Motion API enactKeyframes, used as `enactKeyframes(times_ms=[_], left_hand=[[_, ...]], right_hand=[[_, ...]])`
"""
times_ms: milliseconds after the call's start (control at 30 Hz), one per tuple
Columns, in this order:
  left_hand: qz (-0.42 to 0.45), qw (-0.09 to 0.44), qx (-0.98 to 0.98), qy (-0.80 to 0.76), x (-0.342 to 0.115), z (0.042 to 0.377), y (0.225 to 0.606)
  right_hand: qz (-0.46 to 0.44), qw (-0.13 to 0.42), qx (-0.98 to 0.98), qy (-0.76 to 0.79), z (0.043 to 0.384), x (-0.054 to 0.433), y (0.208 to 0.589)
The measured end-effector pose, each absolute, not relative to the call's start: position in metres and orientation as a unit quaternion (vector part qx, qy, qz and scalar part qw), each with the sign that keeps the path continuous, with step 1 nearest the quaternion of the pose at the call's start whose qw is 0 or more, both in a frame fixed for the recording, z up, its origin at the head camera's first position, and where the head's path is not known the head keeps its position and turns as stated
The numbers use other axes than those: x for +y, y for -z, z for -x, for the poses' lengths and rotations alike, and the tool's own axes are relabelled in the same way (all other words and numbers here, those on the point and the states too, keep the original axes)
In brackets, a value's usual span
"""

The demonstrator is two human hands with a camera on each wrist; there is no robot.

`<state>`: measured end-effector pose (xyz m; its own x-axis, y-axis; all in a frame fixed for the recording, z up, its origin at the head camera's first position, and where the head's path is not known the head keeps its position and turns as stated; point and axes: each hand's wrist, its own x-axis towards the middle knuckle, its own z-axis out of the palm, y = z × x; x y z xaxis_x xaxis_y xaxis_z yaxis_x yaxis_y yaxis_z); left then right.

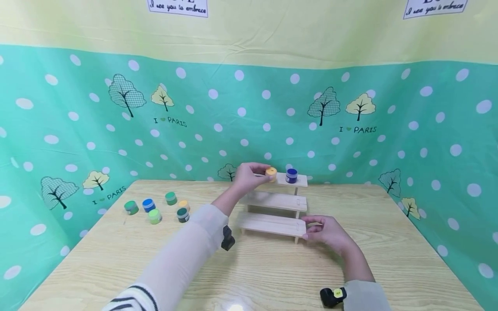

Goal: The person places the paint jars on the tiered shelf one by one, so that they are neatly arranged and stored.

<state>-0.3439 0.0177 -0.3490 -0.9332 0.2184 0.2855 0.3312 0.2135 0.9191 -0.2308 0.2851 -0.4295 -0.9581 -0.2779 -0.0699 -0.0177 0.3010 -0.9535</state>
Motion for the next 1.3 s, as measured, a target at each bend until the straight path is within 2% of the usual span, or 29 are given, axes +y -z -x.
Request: enactKeyframes(times_ms=[300,1033,1300], left_hand=[[0.171,0.06,-0.787,0.59,0.02,0.349,0.351],[0.175,0.038,-0.774,0.607,0.025,0.355,0.354],[0.163,0.067,-0.772,0.61,0.022,0.35,0.352]], right_hand=[[0.095,0.111,0.799,0.583,0.23,0.285,0.429],[0.096,0.113,0.794,0.589,0.229,0.287,0.43],[0.091,0.117,0.796,0.587,0.232,0.286,0.431]])
